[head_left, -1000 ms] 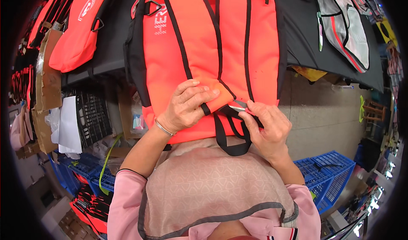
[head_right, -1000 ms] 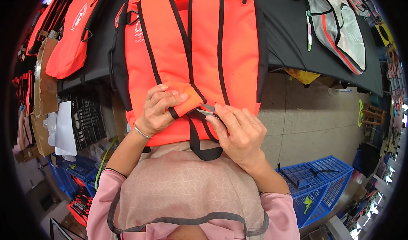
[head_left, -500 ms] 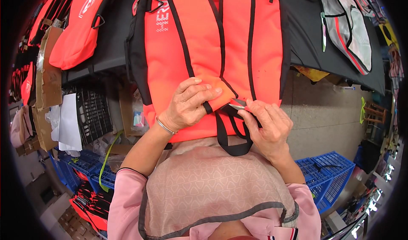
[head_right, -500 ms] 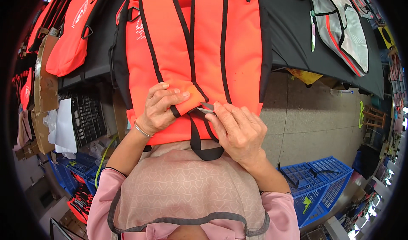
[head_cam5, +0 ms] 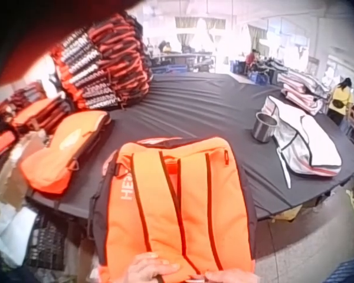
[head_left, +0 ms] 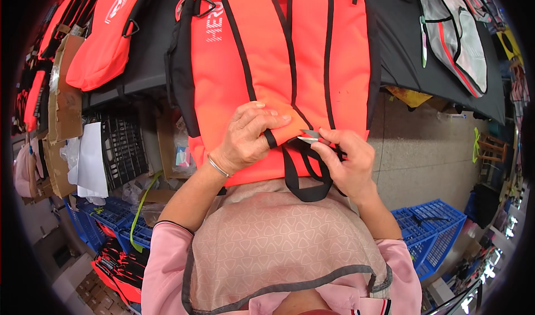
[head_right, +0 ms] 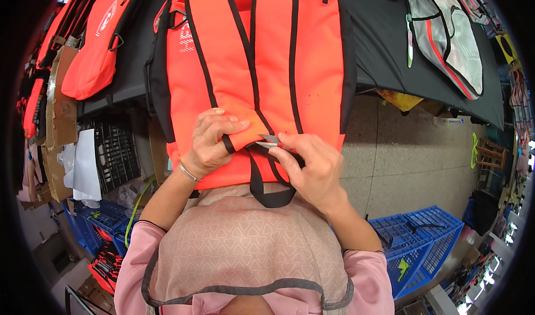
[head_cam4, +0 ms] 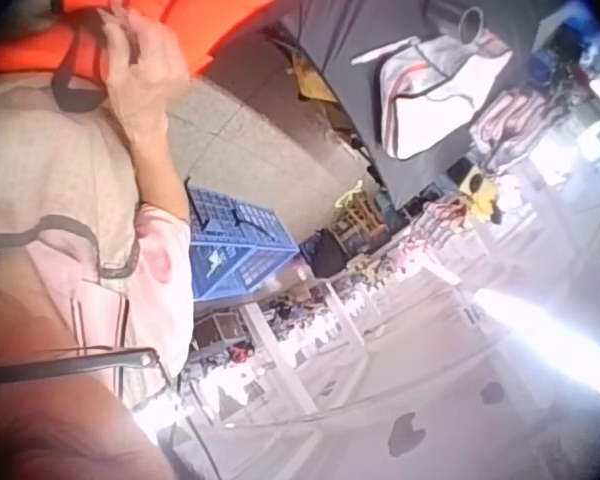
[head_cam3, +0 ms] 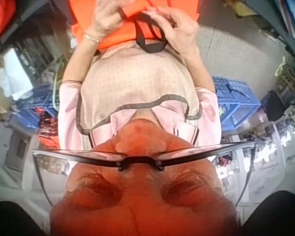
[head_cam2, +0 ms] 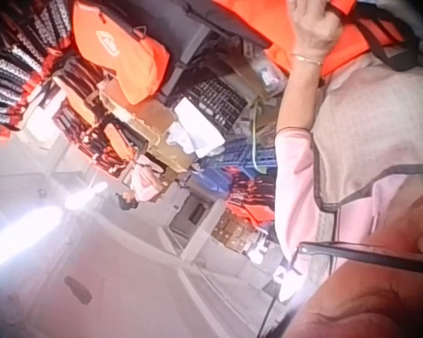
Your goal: Inspecting and trimming threads on backpacks in a manufacturing facility.
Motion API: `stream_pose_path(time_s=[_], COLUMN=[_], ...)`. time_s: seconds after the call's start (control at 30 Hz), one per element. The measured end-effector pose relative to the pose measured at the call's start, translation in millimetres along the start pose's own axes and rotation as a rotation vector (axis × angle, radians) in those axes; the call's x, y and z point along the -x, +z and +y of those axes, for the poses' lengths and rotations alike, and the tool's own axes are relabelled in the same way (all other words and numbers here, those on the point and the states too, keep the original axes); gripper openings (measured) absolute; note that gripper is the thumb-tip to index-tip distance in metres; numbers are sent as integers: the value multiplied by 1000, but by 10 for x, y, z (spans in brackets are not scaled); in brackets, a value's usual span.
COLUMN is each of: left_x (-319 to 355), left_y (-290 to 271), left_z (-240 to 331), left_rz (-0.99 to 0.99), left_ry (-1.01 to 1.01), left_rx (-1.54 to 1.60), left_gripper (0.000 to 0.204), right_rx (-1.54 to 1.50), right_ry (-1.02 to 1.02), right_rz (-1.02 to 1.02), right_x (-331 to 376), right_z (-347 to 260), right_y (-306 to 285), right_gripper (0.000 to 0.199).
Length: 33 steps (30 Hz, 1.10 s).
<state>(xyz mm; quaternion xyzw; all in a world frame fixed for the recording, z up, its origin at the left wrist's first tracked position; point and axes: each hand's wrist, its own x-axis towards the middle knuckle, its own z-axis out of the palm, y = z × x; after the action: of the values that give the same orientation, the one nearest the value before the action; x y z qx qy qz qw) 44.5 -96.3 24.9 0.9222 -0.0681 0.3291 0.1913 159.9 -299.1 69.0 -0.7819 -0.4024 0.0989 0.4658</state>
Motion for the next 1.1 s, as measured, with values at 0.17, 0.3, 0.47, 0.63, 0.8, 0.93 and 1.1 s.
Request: stream_pose_path(time_s=[0.17,0.3,0.47,0.63,0.8,0.93,1.1], left_x=[-14,-30,15,-6,14,9,2], left_y=[77,70,75,60,93,87,93], left_z=[123,134,96,93,87,85,67], left_rz=[25,50,22,13,45,35,24], left_ry=[-157,-205,-186,-164,-136,-135,-116], left_rx=[147,212,164,134,126,124,103], left_gripper=[30,24,33,32,26,24,23], right_rx=[-1075,-688,-95,10,61,68,91], right_ry=[597,515,228,93,67,65,38], right_rz=[-165,-14,-6,30,20,5,1], right_x=[-38,-64,-56,-13,-35,-42,-61], right_z=[169,-12,-146,-75,-86,-75,-50], right_y=[-3,-27,-115,-44,-41,-50,-54], right_gripper=[20,21,22,23,23,23,23])
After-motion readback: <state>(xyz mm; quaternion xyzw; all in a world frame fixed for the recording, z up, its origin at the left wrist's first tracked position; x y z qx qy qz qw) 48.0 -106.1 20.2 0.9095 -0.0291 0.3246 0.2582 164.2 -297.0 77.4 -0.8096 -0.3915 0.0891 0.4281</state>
